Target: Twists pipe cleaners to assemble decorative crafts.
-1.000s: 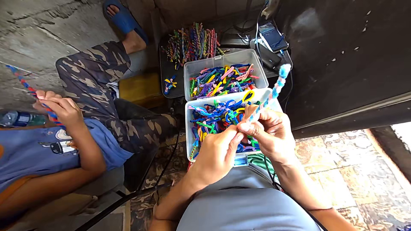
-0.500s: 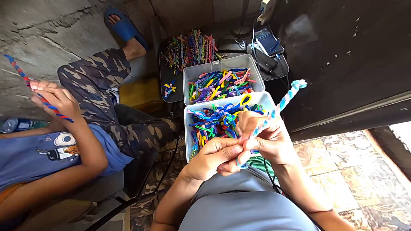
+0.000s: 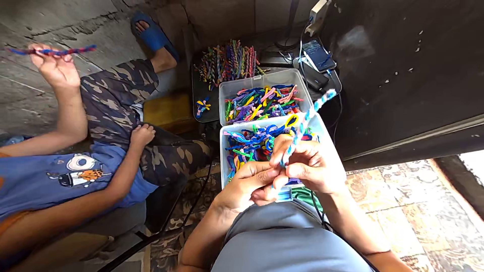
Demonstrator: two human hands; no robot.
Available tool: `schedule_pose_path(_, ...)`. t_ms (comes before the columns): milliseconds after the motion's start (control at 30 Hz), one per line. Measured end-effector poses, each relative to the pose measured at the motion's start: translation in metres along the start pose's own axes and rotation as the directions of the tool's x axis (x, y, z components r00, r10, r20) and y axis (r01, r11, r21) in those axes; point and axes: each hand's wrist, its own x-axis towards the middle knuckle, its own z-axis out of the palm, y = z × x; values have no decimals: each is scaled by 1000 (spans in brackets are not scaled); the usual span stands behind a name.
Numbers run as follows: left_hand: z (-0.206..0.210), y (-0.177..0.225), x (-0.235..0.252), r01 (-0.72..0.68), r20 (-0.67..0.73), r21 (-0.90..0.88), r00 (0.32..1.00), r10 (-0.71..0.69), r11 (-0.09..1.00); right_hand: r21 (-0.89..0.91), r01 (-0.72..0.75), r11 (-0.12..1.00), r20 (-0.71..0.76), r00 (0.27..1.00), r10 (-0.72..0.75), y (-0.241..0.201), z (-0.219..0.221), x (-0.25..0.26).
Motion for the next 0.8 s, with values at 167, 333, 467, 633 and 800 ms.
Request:
schedule_pose_path(167,-1,-6,0,-35,27,131,999,32,991,-166,83,983,-45,995,-92,-3,2,-2)
schedule_pose_path(333,1,-18,-1,-20,-21,997,878,477,81,-522,28,853,-247,952,-183,4,12,-6)
schedule_pose_path(467,0,-27,3,119,57,956,820,569,-267,-639,12,769,-276,930,-243,10,18,-4)
schedule_pose_path(633,0,-8,-4,-113,-114,570,970,215,814,-347,-96,933,-138,989,50,-8,7,0)
schedule_pose_path(800,-2,1,-3,31,135,-15,990,-29,999,-76,46,996,90,995,-39,-4,-1,2)
